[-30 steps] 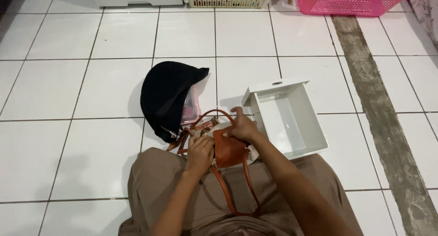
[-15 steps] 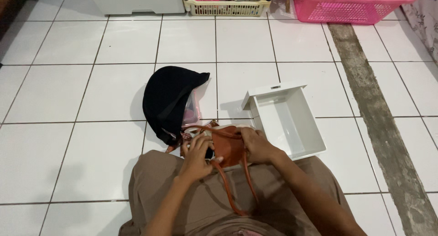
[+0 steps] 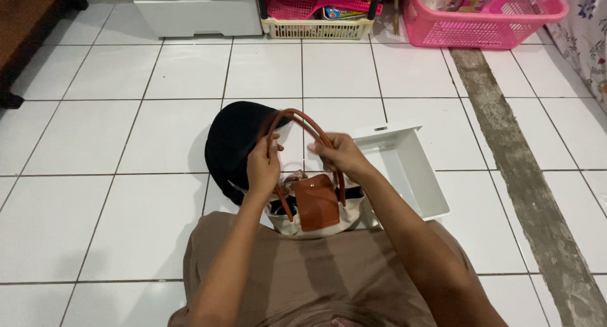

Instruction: The person sits on the floor and transfers small items from a white box into a beige handbag, then moves items from a pink plastic case into a black bag. The person closes the pink case and places it into the black bag, then sets the black bag aside and picks up the handbag.

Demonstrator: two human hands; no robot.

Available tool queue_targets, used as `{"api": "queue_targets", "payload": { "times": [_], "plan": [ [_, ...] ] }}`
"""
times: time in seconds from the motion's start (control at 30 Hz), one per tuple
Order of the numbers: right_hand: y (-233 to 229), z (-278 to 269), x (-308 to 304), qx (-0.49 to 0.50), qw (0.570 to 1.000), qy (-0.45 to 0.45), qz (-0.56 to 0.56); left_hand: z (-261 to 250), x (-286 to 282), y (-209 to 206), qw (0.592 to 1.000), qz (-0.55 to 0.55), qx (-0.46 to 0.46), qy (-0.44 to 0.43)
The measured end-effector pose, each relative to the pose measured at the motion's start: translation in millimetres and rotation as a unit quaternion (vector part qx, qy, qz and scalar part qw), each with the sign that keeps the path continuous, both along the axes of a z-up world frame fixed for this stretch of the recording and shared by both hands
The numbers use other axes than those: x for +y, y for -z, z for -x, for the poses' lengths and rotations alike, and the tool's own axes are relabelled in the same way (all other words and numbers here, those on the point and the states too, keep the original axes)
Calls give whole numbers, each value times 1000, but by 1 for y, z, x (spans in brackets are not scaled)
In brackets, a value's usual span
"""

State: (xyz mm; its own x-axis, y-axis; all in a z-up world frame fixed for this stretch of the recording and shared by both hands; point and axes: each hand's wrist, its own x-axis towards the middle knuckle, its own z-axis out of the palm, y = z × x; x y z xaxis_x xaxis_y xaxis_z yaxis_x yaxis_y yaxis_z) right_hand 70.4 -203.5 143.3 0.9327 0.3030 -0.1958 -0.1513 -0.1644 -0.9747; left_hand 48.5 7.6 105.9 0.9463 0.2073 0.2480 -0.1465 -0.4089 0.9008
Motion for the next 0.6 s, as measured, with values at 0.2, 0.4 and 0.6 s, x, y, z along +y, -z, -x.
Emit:
{"api": "queue_targets", "payload": {
  "times": [0.2, 0.4, 0.6],
  "plan": [
    [-81, -19, 27, -58, 973, 12, -224, 24, -23, 7, 940, -223, -236, -106],
    [-142, -14, 28, -110, 949, -18, -294, 57, -35, 48, 964, -106, -52, -237],
    [-182, -7, 9, -181, 927, 12, -328, 39, -46, 47, 930, 221, 145, -254]
  ]
}}
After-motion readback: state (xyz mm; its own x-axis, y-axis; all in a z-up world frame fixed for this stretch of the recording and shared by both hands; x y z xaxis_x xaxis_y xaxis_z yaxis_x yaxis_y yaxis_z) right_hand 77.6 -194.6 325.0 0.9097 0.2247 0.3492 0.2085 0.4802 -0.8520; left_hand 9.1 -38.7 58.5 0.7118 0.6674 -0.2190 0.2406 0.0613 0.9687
